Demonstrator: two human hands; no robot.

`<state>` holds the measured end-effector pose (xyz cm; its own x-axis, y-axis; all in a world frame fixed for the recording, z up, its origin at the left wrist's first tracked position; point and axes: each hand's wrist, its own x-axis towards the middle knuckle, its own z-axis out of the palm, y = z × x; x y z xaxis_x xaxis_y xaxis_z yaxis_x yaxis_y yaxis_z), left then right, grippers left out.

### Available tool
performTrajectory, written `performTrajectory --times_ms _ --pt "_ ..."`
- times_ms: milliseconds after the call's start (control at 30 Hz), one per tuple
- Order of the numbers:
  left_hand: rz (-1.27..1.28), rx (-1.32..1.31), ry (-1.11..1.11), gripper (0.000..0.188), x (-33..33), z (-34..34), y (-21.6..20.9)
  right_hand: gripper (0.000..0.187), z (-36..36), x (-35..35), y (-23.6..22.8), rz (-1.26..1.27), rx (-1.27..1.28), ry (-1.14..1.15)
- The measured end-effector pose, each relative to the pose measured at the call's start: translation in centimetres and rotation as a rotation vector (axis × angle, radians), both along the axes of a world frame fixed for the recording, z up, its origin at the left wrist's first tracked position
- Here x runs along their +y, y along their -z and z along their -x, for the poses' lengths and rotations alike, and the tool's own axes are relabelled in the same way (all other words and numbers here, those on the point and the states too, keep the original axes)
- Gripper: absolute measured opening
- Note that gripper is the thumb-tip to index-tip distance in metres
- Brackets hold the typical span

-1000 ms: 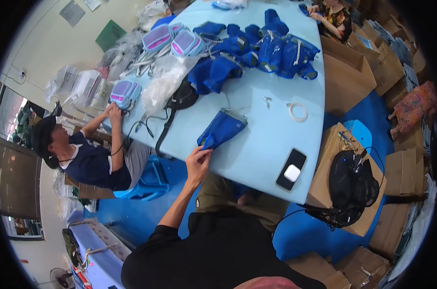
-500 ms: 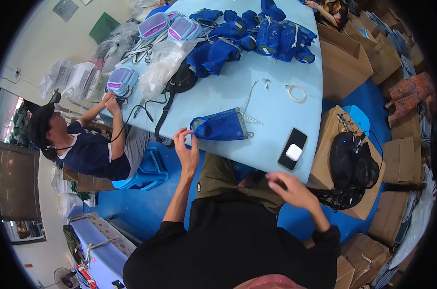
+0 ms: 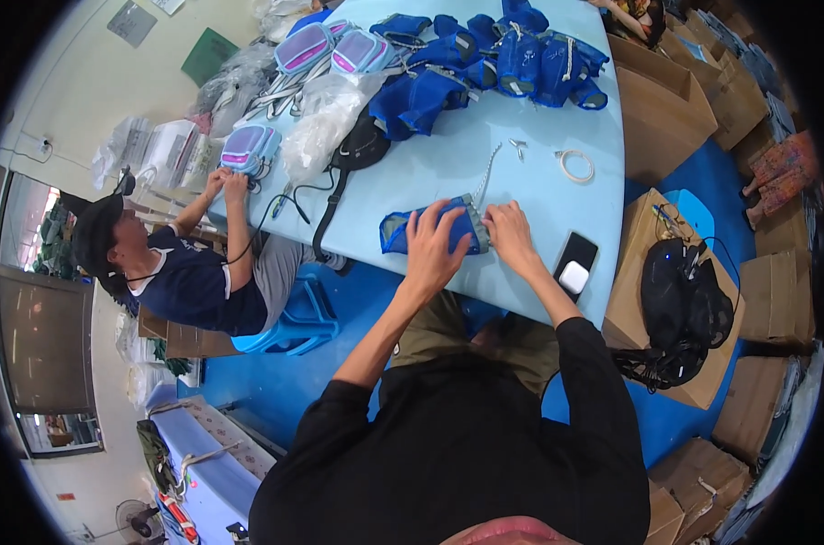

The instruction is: Assembling mesh products by attaching cords and hardware.

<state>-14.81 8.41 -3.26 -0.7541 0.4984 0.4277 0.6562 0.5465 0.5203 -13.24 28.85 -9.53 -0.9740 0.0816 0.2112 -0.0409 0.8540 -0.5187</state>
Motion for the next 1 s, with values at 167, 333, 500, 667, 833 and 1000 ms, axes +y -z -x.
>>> performTrajectory --times_ms 167,333,500,667,833,1000 --pt "0.124 -0.132 -0.04 0.074 3.5 1.7 3.4 0.01 -1.6 0.0 -2.5 0.14 0.012 0.026" --pt "0.133 -0.067 0.062 0.069 3.1 1.7 7.4 0.02 -4.0 2.4 -3.7 0.353 -0.039 0.026" --pt "0.037 -0.135 0.236 0.054 1.1 3.2 7.7 0.034 -5.9 3.1 -5.2 1.126 -0.412 0.054" --pt "0.093 -0.158 0.304 0.057 0.4 4.1 7.1 0.032 -8.0 4.8 -7.3 1.211 -0.438 0.026" --pt "0.106 -0.183 0.321 0.057 -1.1 4.7 6.9 0.034 -10.5 8.1 -10.0 1.293 -0.411 0.043" --pt "0.073 -0.223 0.295 0.058 -1.0 5.8 6.4 0.031 -10.5 11.8 -8.9 1.018 -0.128 0.194"
